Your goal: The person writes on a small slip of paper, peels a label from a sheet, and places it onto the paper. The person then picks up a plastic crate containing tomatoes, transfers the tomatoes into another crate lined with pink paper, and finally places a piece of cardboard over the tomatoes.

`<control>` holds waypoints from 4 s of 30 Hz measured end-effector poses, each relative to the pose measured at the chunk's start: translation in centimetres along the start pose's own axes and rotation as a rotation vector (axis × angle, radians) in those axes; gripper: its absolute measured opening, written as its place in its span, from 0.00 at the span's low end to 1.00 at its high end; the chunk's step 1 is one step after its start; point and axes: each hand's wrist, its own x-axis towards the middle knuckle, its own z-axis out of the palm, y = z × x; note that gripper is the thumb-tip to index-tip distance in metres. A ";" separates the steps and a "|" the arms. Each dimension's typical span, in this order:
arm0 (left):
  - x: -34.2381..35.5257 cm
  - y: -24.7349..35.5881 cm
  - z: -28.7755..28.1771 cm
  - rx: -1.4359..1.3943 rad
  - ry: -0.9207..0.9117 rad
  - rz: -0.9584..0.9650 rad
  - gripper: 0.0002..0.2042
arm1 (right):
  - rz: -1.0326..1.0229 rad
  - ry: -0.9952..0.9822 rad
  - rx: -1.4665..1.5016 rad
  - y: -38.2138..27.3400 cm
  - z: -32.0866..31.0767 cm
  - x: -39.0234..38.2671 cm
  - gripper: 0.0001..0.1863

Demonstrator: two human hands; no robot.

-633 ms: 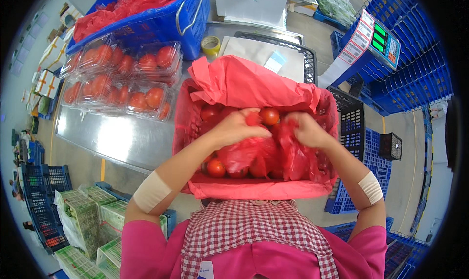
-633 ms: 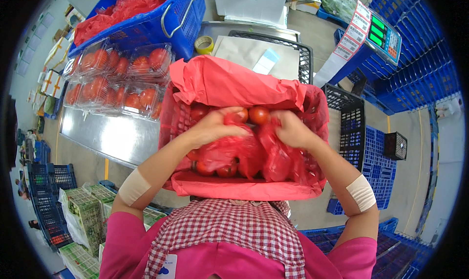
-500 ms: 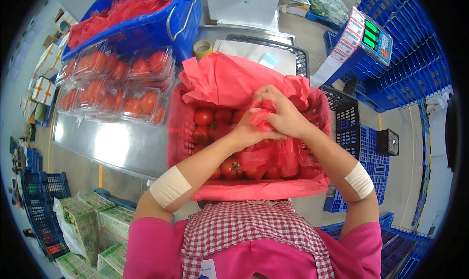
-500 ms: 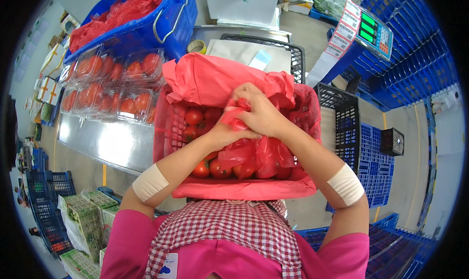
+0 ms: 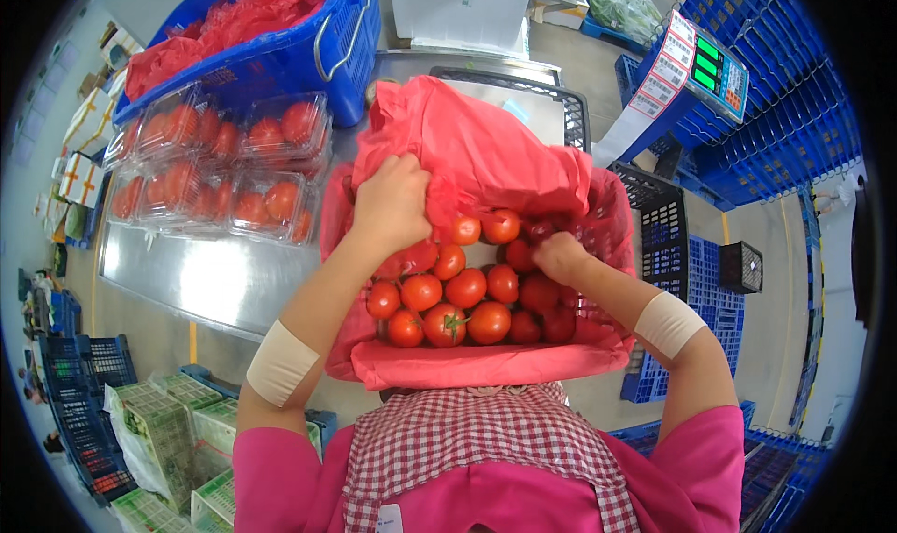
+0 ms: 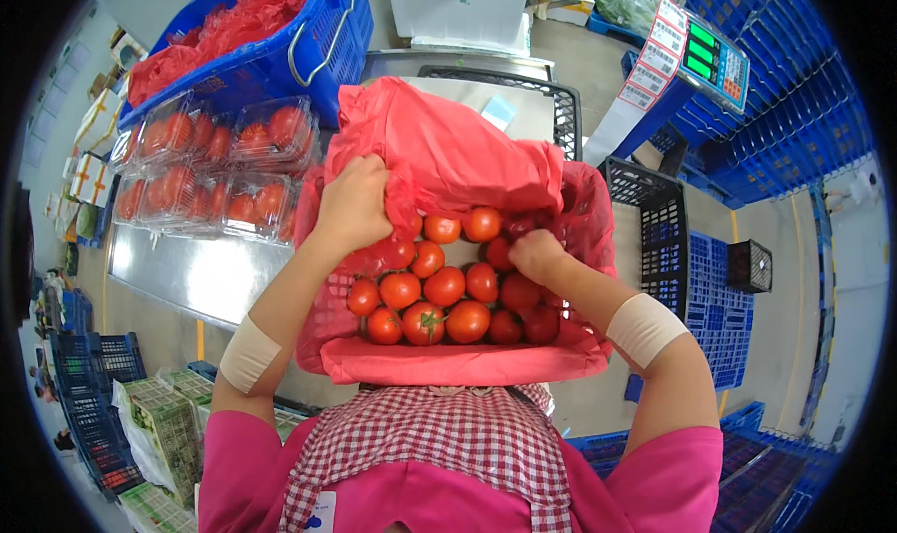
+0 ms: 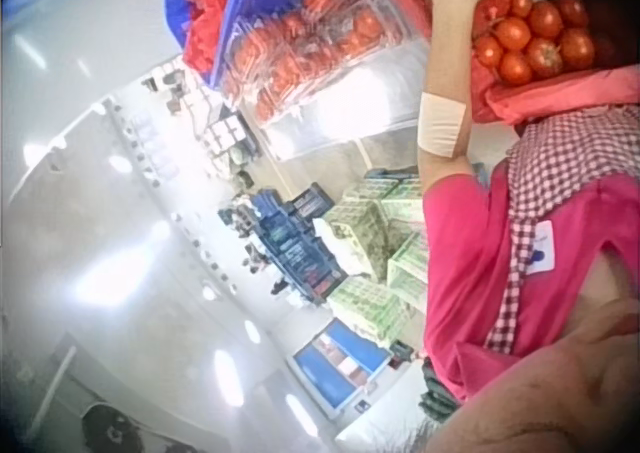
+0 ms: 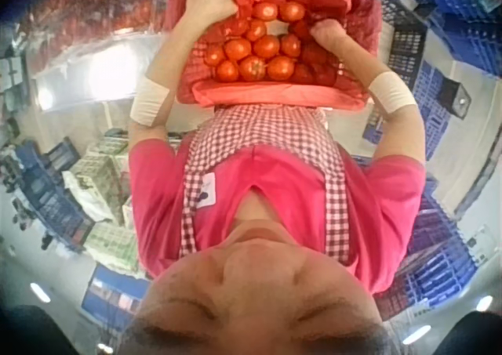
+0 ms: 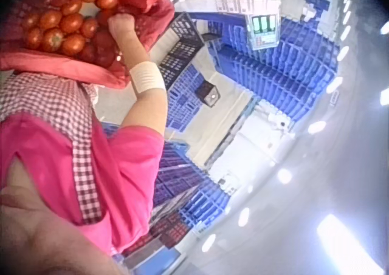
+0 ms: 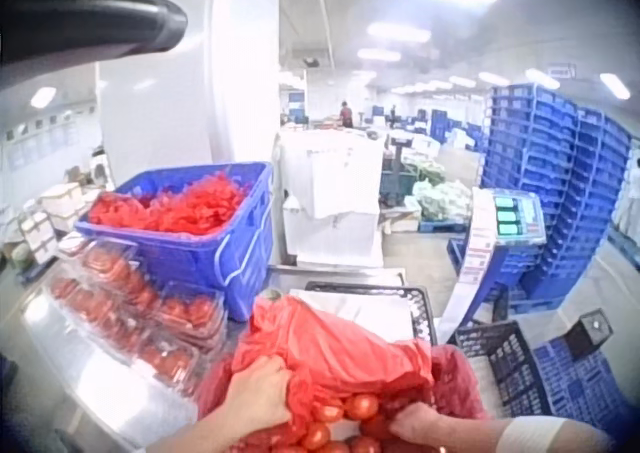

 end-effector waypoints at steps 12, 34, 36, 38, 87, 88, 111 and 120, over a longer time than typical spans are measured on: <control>-1.7 3.2 1.6 -0.581 -0.305 0.097 0.11 | -0.030 0.073 0.243 2.6 1.9 2.3 0.13; -6.0 -3.8 -1.5 -0.778 -0.257 -0.226 0.28 | 0.306 -0.433 0.322 -5.9 0.9 -1.6 0.20; -7.8 -5.2 -1.2 -1.297 -0.182 -0.418 0.26 | 0.143 -0.179 0.513 -5.5 1.8 -2.2 0.15; -8.1 -6.5 -2.0 -1.158 -0.413 -0.589 0.28 | 0.035 -0.106 0.459 -5.8 3.0 -2.6 0.15; -10.1 -5.7 -6.1 -1.435 -0.299 -0.618 0.30 | 0.434 -0.089 0.091 -6.1 -0.3 -1.3 0.35; -10.4 -5.8 -6.1 -1.445 -0.296 -0.619 0.30 | 0.426 -0.108 0.064 -6.0 -0.4 -1.0 0.35; -16.3 -8.1 -14.0 -1.862 0.511 -0.303 0.22 | -0.040 -0.118 0.778 -2.4 -28.2 -2.9 0.36; -17.5 -11.2 -16.4 -1.758 0.837 -0.347 0.20 | 0.157 1.125 0.623 -3.7 -49.3 6.8 0.27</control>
